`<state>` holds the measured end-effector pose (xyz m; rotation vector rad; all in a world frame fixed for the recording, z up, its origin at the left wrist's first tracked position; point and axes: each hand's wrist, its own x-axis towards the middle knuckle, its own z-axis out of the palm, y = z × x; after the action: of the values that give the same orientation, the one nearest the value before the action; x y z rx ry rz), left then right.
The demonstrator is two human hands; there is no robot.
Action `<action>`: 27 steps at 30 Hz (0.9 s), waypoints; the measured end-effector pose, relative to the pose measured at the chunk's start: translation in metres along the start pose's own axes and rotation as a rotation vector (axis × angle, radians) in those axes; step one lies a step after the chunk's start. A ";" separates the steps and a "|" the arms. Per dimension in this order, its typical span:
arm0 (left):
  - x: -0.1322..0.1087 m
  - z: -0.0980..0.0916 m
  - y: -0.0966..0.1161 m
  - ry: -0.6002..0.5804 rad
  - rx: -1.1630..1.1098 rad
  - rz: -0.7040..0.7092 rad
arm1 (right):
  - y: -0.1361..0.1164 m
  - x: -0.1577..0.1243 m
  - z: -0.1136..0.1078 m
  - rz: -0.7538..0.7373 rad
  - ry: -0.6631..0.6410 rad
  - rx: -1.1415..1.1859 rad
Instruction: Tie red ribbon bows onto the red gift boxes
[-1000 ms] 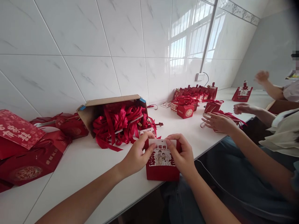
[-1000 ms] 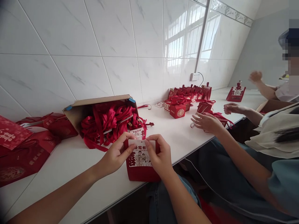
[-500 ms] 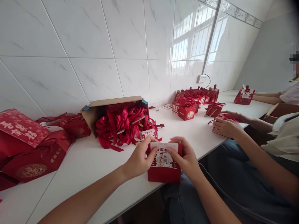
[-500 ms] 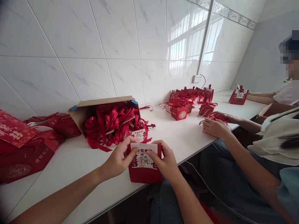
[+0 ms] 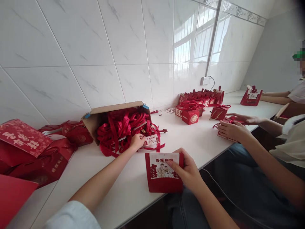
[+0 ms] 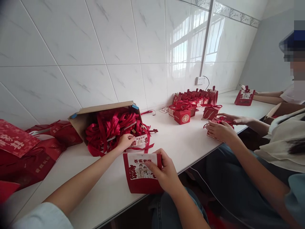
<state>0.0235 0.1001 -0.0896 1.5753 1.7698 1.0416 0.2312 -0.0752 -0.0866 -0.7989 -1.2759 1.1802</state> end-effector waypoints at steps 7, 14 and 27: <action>0.041 0.021 -0.011 0.176 0.052 -0.175 | -0.002 -0.001 -0.003 -0.025 -0.013 -0.006; 0.048 0.027 -0.022 0.211 -0.083 -0.162 | -0.003 -0.004 -0.008 -0.010 -0.008 0.002; 0.012 0.011 0.013 -0.003 -0.453 -0.200 | -0.004 -0.005 -0.007 -0.016 -0.003 0.062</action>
<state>0.0380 0.1143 -0.0835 1.0998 1.5150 1.2320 0.2390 -0.0797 -0.0857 -0.7407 -1.2398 1.2025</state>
